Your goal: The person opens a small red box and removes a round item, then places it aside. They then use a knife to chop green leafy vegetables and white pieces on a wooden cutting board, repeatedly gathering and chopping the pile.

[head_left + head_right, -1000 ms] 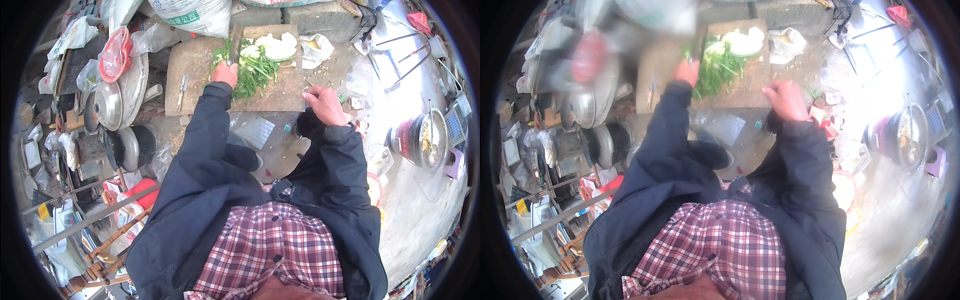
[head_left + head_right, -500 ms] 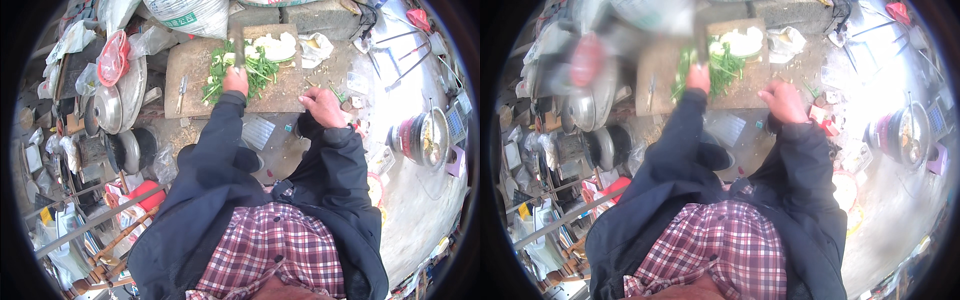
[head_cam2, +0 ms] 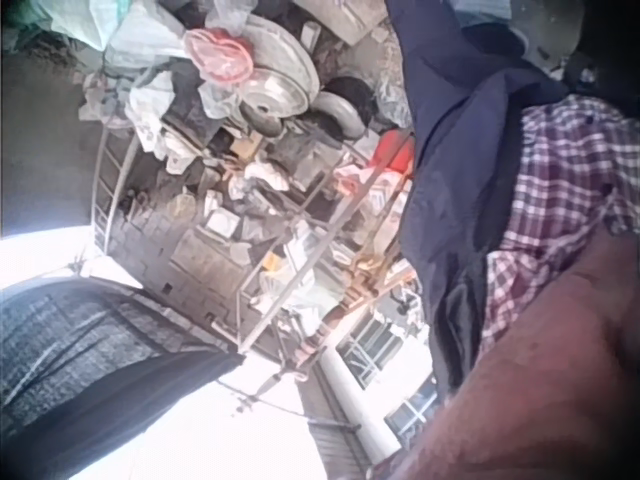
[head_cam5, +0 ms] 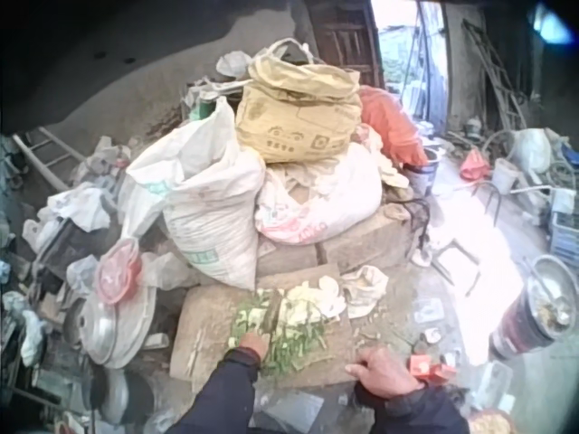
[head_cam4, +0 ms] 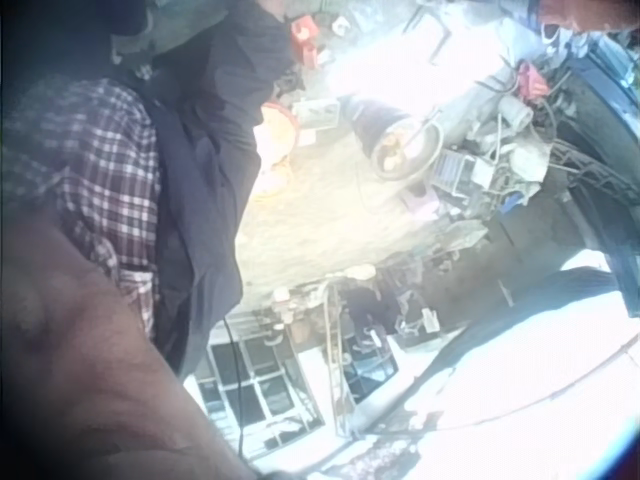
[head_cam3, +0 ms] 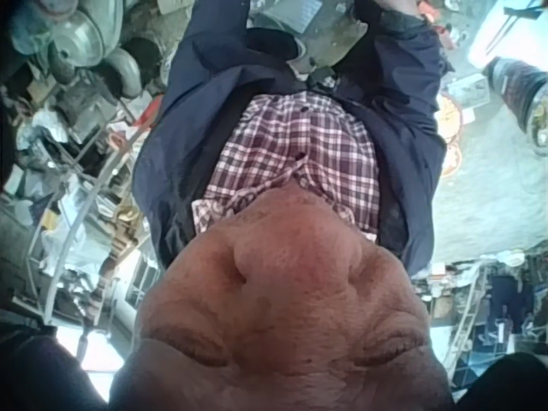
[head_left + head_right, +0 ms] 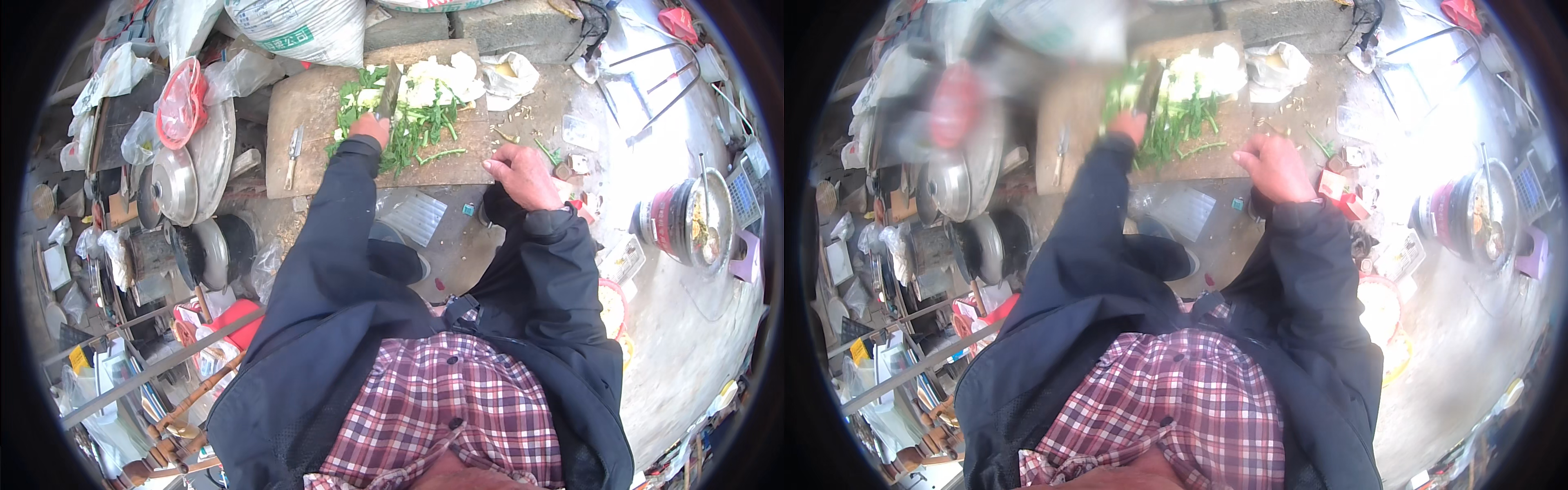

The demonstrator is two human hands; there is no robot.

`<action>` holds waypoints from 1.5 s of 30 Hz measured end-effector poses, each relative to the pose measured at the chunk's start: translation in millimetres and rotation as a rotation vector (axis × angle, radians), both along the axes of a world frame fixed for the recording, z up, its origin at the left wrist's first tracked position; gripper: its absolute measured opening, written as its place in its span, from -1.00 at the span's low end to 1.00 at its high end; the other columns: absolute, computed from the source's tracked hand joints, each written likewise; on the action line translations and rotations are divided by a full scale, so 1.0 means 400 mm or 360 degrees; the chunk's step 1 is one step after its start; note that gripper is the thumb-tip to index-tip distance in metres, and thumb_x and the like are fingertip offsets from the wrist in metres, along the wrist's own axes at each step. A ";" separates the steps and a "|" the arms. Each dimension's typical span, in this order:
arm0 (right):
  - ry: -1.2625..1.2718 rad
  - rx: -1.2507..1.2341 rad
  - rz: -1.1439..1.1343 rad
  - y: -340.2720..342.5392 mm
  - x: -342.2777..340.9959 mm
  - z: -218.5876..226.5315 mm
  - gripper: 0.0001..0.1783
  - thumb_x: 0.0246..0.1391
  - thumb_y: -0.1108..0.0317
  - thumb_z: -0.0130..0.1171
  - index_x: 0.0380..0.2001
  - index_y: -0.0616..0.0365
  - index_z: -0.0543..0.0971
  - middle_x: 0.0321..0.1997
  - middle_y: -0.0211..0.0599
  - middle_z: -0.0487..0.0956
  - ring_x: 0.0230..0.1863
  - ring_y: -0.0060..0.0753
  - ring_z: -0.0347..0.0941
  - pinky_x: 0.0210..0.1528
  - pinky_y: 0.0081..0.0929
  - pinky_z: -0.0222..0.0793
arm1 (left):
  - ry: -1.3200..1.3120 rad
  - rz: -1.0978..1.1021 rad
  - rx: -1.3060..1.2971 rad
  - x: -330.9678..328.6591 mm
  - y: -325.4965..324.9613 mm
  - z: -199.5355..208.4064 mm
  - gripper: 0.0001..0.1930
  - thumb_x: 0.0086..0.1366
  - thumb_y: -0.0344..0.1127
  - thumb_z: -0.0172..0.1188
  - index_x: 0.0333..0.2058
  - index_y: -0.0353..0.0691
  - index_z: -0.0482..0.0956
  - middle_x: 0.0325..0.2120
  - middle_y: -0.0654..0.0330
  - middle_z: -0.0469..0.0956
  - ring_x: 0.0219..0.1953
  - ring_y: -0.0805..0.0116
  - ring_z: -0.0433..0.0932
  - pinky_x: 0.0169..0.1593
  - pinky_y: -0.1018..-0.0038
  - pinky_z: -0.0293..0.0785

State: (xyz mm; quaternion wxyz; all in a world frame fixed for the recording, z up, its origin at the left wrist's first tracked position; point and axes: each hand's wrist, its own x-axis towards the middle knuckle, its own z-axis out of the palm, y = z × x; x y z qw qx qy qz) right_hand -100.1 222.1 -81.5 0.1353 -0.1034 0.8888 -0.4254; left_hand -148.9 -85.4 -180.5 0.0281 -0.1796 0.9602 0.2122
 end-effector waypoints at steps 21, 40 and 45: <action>-0.0063 0.0015 0.0032 -0.009 -0.003 0.000 -0.72 -0.04 0.24 0.23 -0.43 0.30 0.61 -0.49 0.08 0.56 -0.38 0.05 0.52 -0.27 -0.23 0.40 | -0.0095 -0.0013 0.0010 -0.016 -0.027 -0.017 -0.54 0.15 -0.04 0.09 -0.19 -0.37 0.48 -0.28 -0.22 0.55 -0.16 -0.15 0.52 -0.05 0.10 0.41; -0.0043 0.0080 0.0074 -0.012 -0.004 0.003 -0.73 -0.03 0.25 0.24 -0.45 0.30 0.60 -0.52 0.00 0.57 -0.41 -0.05 0.52 -0.30 -0.25 0.39 | -0.0353 0.0109 -0.0138 0.052 -0.130 -0.039 -0.50 0.16 0.01 0.10 -0.12 -0.35 0.48 -0.26 -0.25 0.54 -0.11 -0.15 0.51 -0.02 0.13 0.41; -0.0060 0.0015 0.0074 -0.011 -0.003 0.001 -0.72 -0.04 0.23 0.24 -0.45 0.29 0.60 -0.49 0.07 0.56 -0.39 0.05 0.52 -0.28 -0.21 0.39 | 0.0209 0.0350 -0.0025 0.045 -0.120 -0.047 -0.56 0.20 -0.04 0.06 -0.19 -0.36 0.48 -0.28 -0.23 0.55 -0.14 -0.19 0.51 -0.04 0.12 0.41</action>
